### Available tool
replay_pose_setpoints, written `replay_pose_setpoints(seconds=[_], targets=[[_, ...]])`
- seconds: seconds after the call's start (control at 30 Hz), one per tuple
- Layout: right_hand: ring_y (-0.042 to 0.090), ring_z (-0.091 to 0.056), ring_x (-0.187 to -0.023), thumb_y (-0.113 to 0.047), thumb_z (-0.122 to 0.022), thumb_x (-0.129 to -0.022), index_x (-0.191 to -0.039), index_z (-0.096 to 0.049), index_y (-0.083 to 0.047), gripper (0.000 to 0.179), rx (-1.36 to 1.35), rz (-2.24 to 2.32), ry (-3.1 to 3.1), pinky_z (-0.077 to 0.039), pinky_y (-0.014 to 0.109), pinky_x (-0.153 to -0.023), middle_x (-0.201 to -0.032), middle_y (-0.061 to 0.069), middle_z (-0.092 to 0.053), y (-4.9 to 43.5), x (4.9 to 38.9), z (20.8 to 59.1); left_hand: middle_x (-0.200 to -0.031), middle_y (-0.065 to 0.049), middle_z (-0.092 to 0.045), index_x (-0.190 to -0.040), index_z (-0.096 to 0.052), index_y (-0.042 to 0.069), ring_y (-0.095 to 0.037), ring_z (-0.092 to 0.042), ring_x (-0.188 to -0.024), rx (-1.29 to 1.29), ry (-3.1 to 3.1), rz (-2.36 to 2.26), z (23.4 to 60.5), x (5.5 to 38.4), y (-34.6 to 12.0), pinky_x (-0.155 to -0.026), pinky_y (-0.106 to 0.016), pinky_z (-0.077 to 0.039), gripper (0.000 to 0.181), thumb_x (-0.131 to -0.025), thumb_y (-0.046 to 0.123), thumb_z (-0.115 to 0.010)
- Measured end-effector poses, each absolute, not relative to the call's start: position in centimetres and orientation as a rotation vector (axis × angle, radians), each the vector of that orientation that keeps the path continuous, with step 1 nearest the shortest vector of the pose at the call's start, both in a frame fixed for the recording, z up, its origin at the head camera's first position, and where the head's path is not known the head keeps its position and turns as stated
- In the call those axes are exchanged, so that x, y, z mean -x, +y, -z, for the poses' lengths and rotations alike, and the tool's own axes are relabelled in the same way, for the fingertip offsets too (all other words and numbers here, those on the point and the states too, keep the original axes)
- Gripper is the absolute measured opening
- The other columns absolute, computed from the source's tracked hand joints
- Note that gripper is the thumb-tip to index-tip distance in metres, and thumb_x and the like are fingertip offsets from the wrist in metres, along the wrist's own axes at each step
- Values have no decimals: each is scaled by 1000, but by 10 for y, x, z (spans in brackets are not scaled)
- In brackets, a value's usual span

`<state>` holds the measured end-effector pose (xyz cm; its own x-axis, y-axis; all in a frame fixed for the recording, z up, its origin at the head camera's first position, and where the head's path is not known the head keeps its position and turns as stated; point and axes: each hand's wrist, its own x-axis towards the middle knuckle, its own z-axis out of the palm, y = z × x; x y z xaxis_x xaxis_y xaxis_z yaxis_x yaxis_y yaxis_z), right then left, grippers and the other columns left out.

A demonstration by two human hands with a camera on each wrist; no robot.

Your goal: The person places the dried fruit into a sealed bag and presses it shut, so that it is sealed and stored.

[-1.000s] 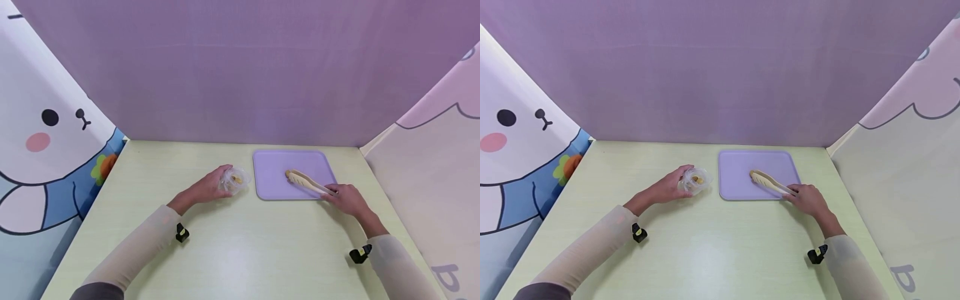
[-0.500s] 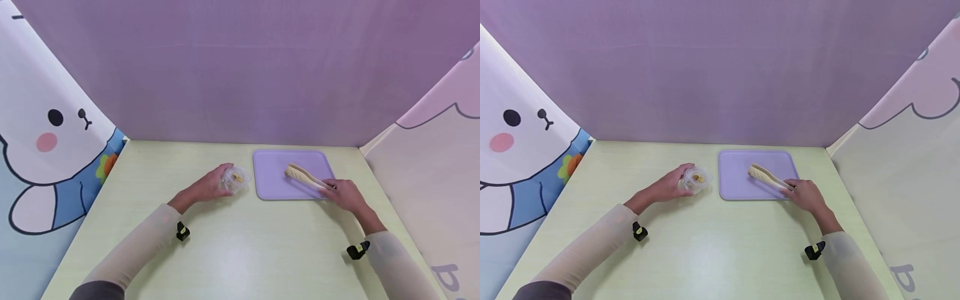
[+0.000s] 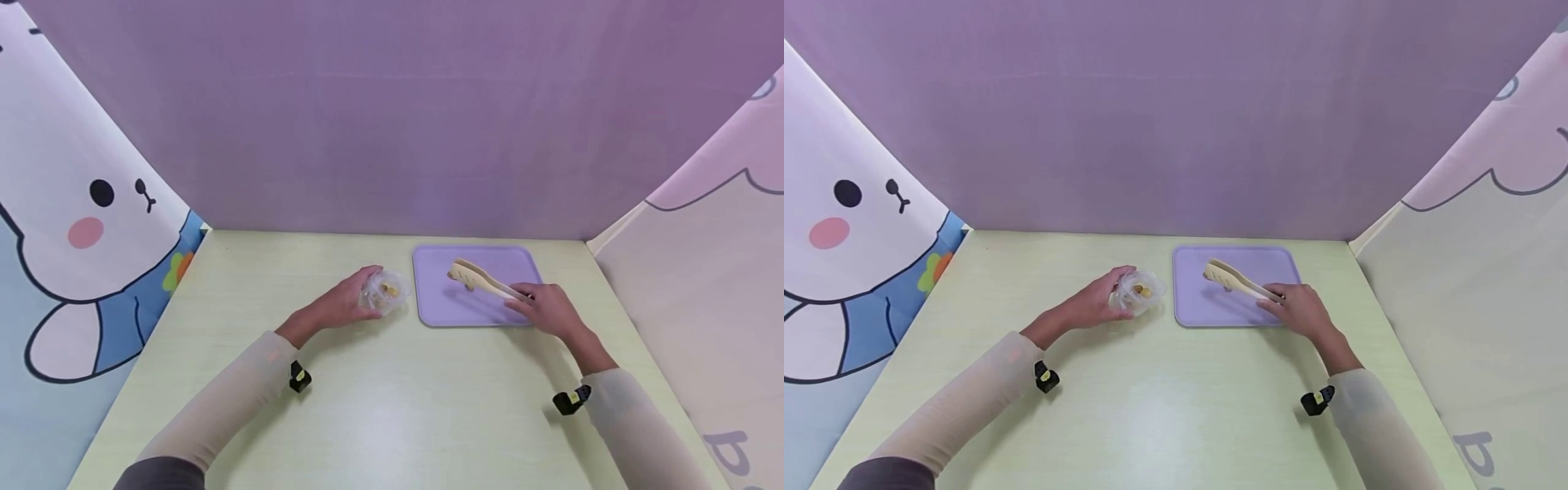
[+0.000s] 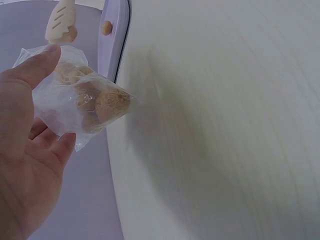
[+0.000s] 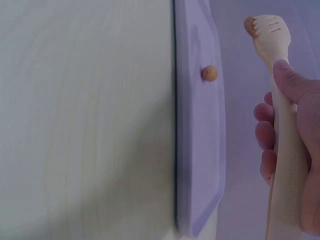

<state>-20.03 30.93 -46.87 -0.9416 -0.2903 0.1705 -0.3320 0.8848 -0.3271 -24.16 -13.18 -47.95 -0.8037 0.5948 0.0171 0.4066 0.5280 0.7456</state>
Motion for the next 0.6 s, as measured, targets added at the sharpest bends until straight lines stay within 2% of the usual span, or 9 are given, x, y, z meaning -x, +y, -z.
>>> replay_pose_setpoints(seconds=[0.4, 0.6], targets=[[10, -52, -64, -29, -79, -88, -111, -78, -10, 30, -621, -602, -2846, -41, 28, -61, -80, 0, -73, 277, 205, 459, -141, -11, -52, -158, -27, 7, -23, -55, -118, -862, 2537, -1126, 482, 242, -130, -105, -46, -47, 94, -85, 23, -84], [12, -57, -68, -32, -79, -87, -113, -77, -11, 33, -667, -582, -2857, -46, 31, -65, -89, 4, -77, 259, 205, 452, -141, -11, -52, -158, -28, 7, -24, -55, -119, -870, 2544, -1127, 482, 242, -130, -105, -47, -47, 95, -84, 24, -84]])
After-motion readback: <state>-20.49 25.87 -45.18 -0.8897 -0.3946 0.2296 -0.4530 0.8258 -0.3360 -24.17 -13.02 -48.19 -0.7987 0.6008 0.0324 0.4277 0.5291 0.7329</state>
